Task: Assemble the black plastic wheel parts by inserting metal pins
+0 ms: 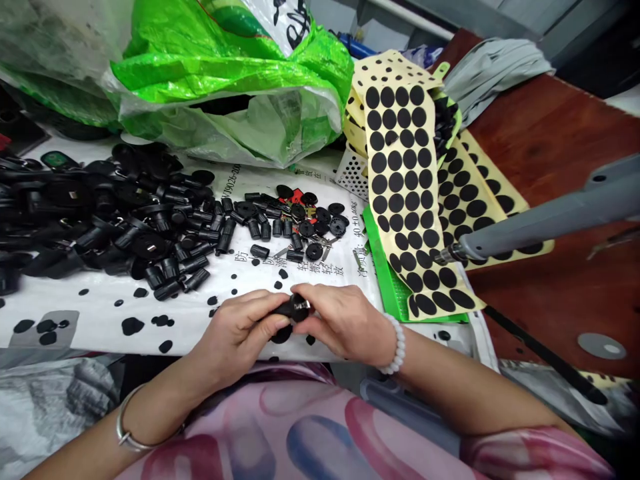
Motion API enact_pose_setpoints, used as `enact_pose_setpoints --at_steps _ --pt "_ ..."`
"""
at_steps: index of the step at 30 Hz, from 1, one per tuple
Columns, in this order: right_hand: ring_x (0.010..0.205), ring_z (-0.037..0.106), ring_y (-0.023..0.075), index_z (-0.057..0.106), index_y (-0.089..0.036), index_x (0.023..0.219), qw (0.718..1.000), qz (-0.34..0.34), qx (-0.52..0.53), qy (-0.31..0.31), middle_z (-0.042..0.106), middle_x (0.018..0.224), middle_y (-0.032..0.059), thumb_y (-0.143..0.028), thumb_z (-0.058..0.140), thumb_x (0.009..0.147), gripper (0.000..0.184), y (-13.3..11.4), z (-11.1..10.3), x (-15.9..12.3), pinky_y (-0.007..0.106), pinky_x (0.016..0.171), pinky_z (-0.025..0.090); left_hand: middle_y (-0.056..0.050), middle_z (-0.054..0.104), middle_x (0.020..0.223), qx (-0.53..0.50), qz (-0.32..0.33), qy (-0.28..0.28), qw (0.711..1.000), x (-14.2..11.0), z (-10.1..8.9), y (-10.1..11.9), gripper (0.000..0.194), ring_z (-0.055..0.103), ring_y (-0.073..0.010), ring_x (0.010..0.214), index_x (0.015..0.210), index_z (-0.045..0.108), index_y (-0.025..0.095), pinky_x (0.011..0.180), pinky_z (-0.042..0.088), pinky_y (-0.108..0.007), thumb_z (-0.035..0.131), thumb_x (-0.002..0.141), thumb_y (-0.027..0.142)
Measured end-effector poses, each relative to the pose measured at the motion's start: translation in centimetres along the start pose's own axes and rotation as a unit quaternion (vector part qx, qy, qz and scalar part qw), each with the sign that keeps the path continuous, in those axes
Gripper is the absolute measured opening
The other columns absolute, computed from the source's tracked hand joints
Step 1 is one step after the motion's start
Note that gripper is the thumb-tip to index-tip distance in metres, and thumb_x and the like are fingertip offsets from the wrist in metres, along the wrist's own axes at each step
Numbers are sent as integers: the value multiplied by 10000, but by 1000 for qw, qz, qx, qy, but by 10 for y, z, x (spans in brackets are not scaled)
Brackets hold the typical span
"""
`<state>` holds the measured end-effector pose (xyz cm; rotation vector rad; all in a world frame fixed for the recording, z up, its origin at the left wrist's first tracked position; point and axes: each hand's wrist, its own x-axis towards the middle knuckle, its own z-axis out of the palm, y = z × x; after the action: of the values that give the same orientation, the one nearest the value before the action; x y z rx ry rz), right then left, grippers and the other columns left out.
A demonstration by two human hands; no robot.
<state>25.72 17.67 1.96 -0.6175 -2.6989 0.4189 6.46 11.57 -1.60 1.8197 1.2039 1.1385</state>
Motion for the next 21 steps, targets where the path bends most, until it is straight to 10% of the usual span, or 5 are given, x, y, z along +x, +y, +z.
enact_pose_setpoints --at_steps 6,13,21 --pt "464 480 100 497 -168 730 981 136 125 -52 528 548 -14 -490 305 972 447 -6 13 0 201 469 324 -60 665 917 93 41 30 994 2 -2 -1 218 617 -156 835 1070 608 175 744 494 -249 505 878 180" --pt "615 566 147 515 -118 1073 992 75 82 63 632 808 84 -551 390 925 474 -8 9 2 250 571 433 -53 660 874 88 26 7 996 2 1 -2 208 630 -153 784 1067 595 186 684 517 -241 485 890 195" --pt "468 466 83 566 -141 936 931 214 291 42 516 552 -55 -430 529 897 295 -8 30 21 186 465 359 -60 657 919 248 119 83 958 0 -1 -13 302 632 -172 817 1177 517 206 727 523 -266 447 892 136"
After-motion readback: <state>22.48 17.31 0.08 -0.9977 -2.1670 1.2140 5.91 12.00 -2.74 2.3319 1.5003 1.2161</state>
